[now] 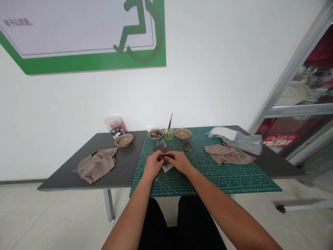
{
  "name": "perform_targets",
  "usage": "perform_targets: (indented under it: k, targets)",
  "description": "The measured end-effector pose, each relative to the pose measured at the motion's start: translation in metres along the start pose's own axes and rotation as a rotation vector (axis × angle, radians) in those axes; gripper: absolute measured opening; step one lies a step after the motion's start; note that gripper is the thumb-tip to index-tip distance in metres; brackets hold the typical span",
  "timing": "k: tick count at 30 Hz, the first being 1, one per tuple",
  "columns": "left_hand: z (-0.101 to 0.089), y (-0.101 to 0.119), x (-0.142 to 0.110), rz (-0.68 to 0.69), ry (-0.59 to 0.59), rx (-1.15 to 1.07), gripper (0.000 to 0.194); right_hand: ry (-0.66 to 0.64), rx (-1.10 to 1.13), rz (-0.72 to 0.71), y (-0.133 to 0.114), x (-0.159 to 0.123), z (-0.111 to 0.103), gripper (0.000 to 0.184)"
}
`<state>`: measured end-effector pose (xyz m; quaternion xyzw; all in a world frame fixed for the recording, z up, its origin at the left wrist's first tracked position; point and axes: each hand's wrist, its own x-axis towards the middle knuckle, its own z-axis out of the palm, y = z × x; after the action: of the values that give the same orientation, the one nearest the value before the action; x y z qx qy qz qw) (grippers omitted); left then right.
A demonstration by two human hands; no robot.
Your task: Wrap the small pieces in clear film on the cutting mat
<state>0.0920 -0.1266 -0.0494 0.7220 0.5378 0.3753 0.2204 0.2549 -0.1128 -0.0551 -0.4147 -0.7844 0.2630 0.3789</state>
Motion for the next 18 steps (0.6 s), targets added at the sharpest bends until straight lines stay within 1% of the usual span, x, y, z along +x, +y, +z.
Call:
perform_targets:
  k: [3,6,8,10,12,14,18]
  targets:
    - [-0.003,0.006,-0.006,0.008,-0.099,0.17,0.017,-0.021,-0.093,-0.012,-0.001,-0.003,-0.002,0.017]
    - [-0.005,0.011,-0.02,0.038,-0.177,0.278,0.025,-0.042,-0.197,-0.069,-0.001,-0.009,-0.002,0.011]
    - [-0.006,0.013,-0.03,0.092,-0.168,0.342,0.025,-0.058,-0.241,-0.111,-0.001,-0.014,-0.001,0.008]
    - [-0.005,0.015,-0.037,0.08,-0.096,0.448,0.019,-0.046,-0.257,-0.133,-0.002,-0.02,0.0,0.007]
    - [-0.004,0.018,-0.04,0.044,-0.07,0.548,0.015,-0.03,-0.263,-0.144,-0.004,-0.026,0.001,0.007]
    - [-0.004,0.02,-0.04,0.029,-0.099,0.604,0.015,-0.045,-0.274,-0.17,-0.007,-0.031,0.0,0.007]
    - [-0.006,0.024,-0.041,0.06,-0.12,0.609,0.019,-0.106,-0.303,-0.216,-0.013,-0.037,-0.002,0.005]
